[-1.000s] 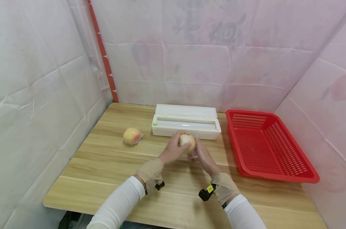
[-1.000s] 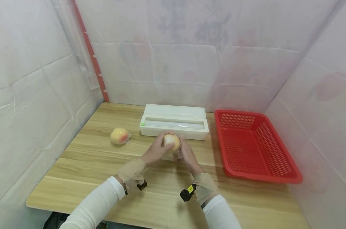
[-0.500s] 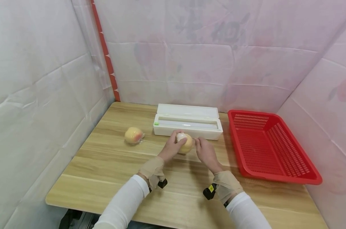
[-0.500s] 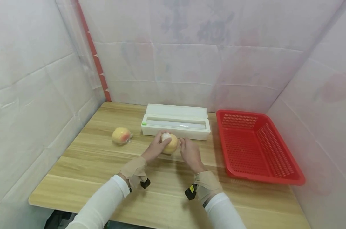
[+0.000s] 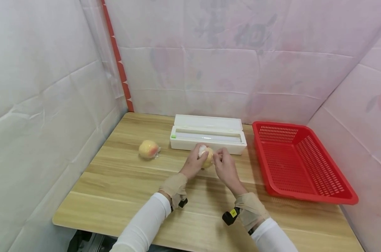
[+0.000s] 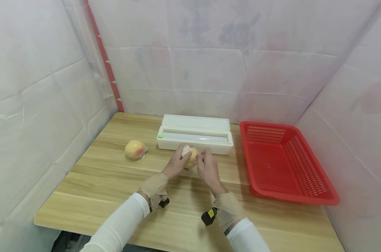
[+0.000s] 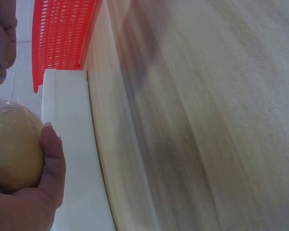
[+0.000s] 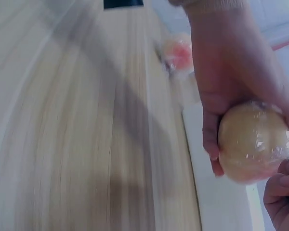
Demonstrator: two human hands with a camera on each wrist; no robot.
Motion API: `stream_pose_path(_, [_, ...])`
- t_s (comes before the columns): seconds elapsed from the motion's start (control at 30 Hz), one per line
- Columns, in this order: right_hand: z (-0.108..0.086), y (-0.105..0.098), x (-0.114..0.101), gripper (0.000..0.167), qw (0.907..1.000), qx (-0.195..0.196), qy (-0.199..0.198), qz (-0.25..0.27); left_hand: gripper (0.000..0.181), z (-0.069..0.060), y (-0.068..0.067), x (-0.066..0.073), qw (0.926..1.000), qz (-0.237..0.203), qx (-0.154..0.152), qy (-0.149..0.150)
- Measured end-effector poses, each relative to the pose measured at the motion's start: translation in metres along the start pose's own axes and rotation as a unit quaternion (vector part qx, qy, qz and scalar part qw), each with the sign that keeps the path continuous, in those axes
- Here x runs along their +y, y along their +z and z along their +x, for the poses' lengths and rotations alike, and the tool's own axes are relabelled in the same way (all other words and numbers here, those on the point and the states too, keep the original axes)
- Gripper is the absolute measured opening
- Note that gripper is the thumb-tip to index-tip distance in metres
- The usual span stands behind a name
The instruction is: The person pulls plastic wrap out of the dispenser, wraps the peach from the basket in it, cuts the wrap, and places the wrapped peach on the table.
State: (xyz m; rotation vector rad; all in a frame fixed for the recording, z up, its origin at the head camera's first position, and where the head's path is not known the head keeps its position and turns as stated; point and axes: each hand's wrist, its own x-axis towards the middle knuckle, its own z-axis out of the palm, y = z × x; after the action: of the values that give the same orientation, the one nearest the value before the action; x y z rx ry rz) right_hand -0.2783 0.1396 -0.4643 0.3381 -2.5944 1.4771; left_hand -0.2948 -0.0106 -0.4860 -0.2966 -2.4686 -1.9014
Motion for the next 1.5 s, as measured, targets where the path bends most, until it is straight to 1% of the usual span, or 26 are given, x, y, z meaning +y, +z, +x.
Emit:
stream_pose_path(0.07, [-0.001, 0.0, -0.002, 0.017, 0.9997, -0.007, 0.001, 0.025, 0.037, 0.0, 0.001, 0.001, 1.0, 0.006, 0.002, 0.007])
stream_pose_path(0.17, [-0.002, 0.0, -0.004, 0.019, 0.997, -0.033, 0.01, 0.069, 0.038, -0.001, 0.003, -0.001, 0.9997, 0.015, 0.003, 0.019])
stream_pose_path(0.27, [-0.002, 0.001, -0.005, 0.018, 0.9908, -0.067, 0.033, 0.113, 0.039, -0.005, 0.004, -0.005, 0.9997, 0.018, 0.004, 0.017])
stream_pose_path(0.4, [-0.002, 0.001, -0.002, 0.019, 0.9819, -0.097, 0.069, 0.147, 0.042, -0.01, 0.002, -0.011, 0.9997, 0.022, 0.002, 0.007])
stream_pose_path(0.5, [-0.002, 0.001, 0.001, 0.023, 0.9696, -0.127, 0.095, 0.187, 0.042, -0.013, 0.001, -0.016, 0.9999, 0.013, 0.001, 0.008])
stream_pose_path(0.6, [-0.001, 0.0, 0.004, 0.028, 0.9534, -0.16, 0.104, 0.234, 0.04, -0.015, 0.0, -0.02, 0.9999, -0.015, 0.001, -0.006])
stream_pose_path(0.63, [0.0, -0.001, 0.005, 0.028, 0.9499, -0.168, 0.102, 0.243, 0.041, -0.015, 0.0, -0.02, 0.9996, -0.025, 0.001, -0.014])
stream_pose_path(0.7, [0.001, -0.002, 0.007, 0.027, 0.9469, -0.184, 0.093, 0.247, 0.044, -0.016, -0.001, -0.021, 0.9987, -0.042, -0.002, -0.028])
stream_pose_path(0.77, [0.002, -0.003, 0.009, 0.024, 0.9476, -0.193, 0.087, 0.239, 0.05, -0.017, -0.001, -0.02, 0.9978, -0.05, -0.009, -0.043])
stream_pose_path(0.9, [0.003, -0.003, 0.013, 0.021, 0.9551, -0.2, 0.077, 0.205, 0.06, -0.019, -0.002, -0.017, 0.996, -0.058, -0.03, -0.061])
stream_pose_path(0.97, [0.004, -0.003, 0.014, 0.019, 0.9593, -0.198, 0.071, 0.188, 0.066, -0.02, -0.004, -0.016, 0.9951, -0.062, -0.046, -0.062])
stream_pose_path(1.03, [0.004, -0.004, 0.014, 0.018, 0.9628, -0.199, 0.063, 0.172, 0.068, -0.021, -0.005, -0.016, 0.9938, -0.067, -0.064, -0.062])
stream_pose_path(1.1, [0.003, -0.005, 0.015, 0.016, 0.9632, -0.2, 0.06, 0.169, 0.067, -0.021, -0.006, -0.016, 0.9921, -0.074, -0.08, -0.062])
stream_pose_path(1.17, [0.003, -0.006, 0.015, 0.017, 0.9643, -0.198, 0.06, 0.166, 0.071, -0.023, -0.007, -0.016, 0.9889, -0.093, -0.096, -0.064])
stream_pose_path(1.23, [0.002, -0.005, 0.016, 0.017, 0.9671, -0.187, 0.064, 0.16, 0.076, -0.023, -0.006, -0.017, 0.9879, -0.098, -0.102, -0.062])
stream_pose_path(1.33, [0.001, -0.003, 0.016, 0.022, 0.9739, -0.165, 0.066, 0.142, 0.09, -0.026, -0.004, -0.02, 0.9869, -0.105, -0.11, -0.054])
stream_pose_path(1.37, [0.0, -0.003, 0.016, 0.024, 0.9755, -0.159, 0.069, 0.136, 0.092, -0.027, -0.002, -0.021, 0.9871, -0.107, -0.108, -0.051])
stream_pose_path(1.43, [-0.001, -0.002, 0.015, 0.027, 0.9772, -0.151, 0.075, 0.129, 0.09, -0.028, 0.0, -0.022, 0.9872, -0.111, -0.105, -0.047])
stream_pose_path(1.5, [-0.001, -0.002, 0.013, 0.029, 0.9773, -0.146, 0.086, 0.127, 0.082, -0.028, 0.001, -0.022, 0.9862, -0.122, -0.102, -0.047])
